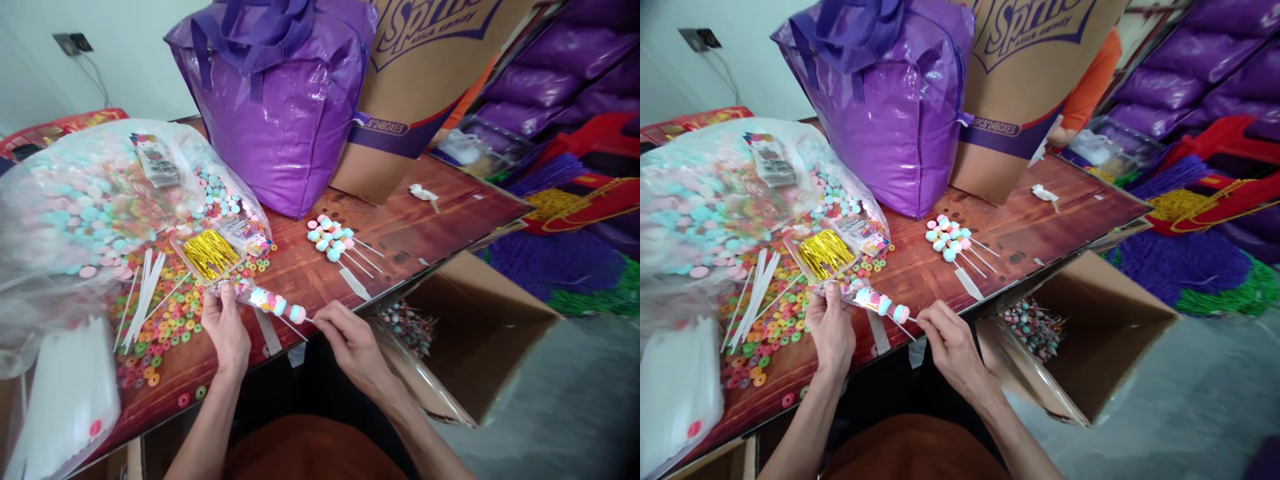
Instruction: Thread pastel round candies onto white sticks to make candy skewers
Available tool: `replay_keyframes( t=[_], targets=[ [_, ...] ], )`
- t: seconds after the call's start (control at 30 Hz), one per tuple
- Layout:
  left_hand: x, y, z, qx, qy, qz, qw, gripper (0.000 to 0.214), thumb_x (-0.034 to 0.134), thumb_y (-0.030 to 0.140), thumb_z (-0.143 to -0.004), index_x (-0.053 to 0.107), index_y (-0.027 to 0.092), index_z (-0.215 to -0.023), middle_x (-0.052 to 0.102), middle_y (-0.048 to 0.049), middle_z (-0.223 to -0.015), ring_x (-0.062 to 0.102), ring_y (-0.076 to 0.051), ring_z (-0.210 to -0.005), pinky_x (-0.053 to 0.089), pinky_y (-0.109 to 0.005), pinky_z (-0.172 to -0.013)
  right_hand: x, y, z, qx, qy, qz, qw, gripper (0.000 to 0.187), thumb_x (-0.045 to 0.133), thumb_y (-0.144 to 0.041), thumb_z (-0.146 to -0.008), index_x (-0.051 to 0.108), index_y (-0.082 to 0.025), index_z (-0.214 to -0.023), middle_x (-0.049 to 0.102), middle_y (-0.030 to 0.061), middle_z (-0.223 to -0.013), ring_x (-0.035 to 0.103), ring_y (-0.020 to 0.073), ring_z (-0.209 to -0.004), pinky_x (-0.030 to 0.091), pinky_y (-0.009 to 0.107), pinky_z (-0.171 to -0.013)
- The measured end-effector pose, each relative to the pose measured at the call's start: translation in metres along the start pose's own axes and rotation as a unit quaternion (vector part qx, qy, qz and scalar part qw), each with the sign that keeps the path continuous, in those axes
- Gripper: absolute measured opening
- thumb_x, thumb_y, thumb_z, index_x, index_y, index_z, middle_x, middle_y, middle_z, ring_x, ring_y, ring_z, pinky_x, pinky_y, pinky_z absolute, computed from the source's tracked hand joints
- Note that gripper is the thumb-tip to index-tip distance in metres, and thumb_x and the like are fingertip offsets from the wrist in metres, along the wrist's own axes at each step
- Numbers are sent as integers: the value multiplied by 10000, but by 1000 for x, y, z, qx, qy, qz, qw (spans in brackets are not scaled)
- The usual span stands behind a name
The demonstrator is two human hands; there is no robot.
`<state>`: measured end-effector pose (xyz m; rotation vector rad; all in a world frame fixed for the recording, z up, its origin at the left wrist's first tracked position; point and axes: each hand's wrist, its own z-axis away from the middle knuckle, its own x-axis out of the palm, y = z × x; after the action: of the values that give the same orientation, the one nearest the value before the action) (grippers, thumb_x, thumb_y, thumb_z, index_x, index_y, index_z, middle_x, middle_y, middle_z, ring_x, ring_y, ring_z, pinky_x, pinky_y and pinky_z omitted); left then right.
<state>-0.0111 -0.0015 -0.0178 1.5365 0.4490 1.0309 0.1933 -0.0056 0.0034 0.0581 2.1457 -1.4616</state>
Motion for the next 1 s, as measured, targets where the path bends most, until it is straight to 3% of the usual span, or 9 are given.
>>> replay_keyframes(
  t=[0.17,0.5,0.63,0.83,1.0],
  targets=[
    [2,4,-4,-23,21,29,999,365,755,493,-754,587,182,-841,637,28,-783,621,-119,-693,545,-310,-748,0,-5,2,70,-9,-15,997,232,466,-228,-1006,590,-196,-813,556,1,-769,531,137,-720,401,260,-696],
    [0,-3,8,-79,1,15,997,362,744,496,-765,564,200,-871,702,-15,-809,702,-172,-750,555,-291,-678,2,-8,-1,178,-36,-106,978,262,482,-301,-963,571,-187,-744,482,-28,-664,440,119,-601,382,237,-574],
    [1,0,8,-88,-4,19,996,390,736,524,-766,545,203,-878,718,-22,-810,718,-179,-748,547,-276,-653,4,-8,1,147,-15,-59,987,284,452,-287,-984,541,-194,-730,503,-25,-660,471,121,-608,387,236,-589],
    [3,8,15,-126,-47,31,990,399,735,532,-777,582,206,-948,754,-58,-888,730,-179,-772,558,-289,-692,12,-4,3,32,16,73,997,242,443,-199,-1010,543,-204,-789,552,-3,-731,533,130,-659,405,247,-649],
    [2,14,23,-135,-85,37,986,395,747,507,-780,632,178,-966,757,-91,-979,744,-201,-808,576,-312,-738,19,2,4,-38,-3,128,991,222,448,-196,-1021,574,-199,-840,559,15,-757,526,132,-658,395,253,-641]
  ],
)
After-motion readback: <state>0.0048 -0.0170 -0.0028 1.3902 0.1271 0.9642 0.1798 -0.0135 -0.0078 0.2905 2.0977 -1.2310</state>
